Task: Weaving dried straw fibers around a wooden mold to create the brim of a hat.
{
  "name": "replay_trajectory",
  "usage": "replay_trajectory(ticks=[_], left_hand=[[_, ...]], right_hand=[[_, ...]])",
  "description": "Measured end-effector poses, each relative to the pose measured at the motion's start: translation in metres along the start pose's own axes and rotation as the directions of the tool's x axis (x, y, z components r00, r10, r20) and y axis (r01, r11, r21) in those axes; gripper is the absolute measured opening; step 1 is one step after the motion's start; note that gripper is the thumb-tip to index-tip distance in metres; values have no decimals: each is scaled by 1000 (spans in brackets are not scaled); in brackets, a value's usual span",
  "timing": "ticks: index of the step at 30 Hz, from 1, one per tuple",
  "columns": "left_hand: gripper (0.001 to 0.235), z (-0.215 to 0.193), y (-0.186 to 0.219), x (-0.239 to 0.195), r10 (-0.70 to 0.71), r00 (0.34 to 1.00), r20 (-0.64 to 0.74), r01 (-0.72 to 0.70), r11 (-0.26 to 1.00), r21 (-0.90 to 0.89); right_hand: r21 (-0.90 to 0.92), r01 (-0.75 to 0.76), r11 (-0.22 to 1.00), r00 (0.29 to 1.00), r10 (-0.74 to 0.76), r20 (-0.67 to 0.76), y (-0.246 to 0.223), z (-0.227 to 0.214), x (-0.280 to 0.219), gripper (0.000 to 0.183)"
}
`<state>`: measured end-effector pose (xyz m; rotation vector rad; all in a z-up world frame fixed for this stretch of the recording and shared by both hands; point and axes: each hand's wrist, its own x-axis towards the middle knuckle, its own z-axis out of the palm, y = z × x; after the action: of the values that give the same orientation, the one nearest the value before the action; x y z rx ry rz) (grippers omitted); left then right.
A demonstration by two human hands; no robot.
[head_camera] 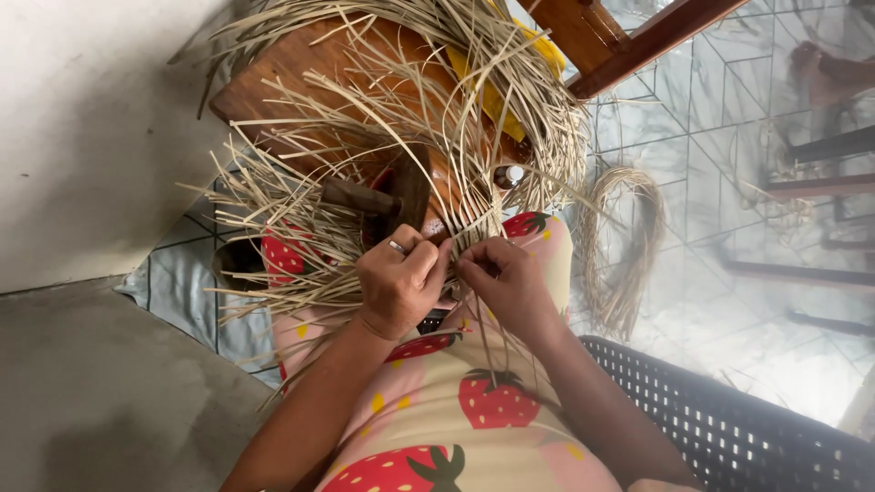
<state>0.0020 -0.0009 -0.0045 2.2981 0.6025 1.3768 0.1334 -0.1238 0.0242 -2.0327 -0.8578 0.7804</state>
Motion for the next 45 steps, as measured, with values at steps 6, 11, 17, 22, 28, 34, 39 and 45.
replay_trajectory(ticks=[6,11,17,22,28,34,39,45], left_hand=[[43,-3,0,2,-2,1000,13,2,1000,-7],[40,-4,3,4,-20,1000,22,21,1000,-9],[26,-1,0,2,-80,996,26,82,995,-65],[25,-5,1,6,-68,997,48,72,995,-66],[28,-4,2,6,-74,996,57,76,996,-37],[29,-7,5,11,-60,993,99,60,998,7],[28,-7,5,10,-65,994,90,65,998,-4],[28,-4,0,5,-11,997,75,10,1000,21]], right_hand=[[-170,-46,984,979,78,189,-35,-28,14,16],[-115,-73,991,939,107,327,-65,-47,36,15],[179,-108,978,903,21,430,-45,-34,72,22],[268,-140,953,937,40,347,-34,-22,78,20],[285,-150,947,922,30,386,-27,-21,85,21],[408,-123,905,879,-91,468,-81,-40,80,19],[374,62,925,831,-255,495,-80,-56,90,29],[275,97,957,878,-212,430,-48,-29,97,31]])
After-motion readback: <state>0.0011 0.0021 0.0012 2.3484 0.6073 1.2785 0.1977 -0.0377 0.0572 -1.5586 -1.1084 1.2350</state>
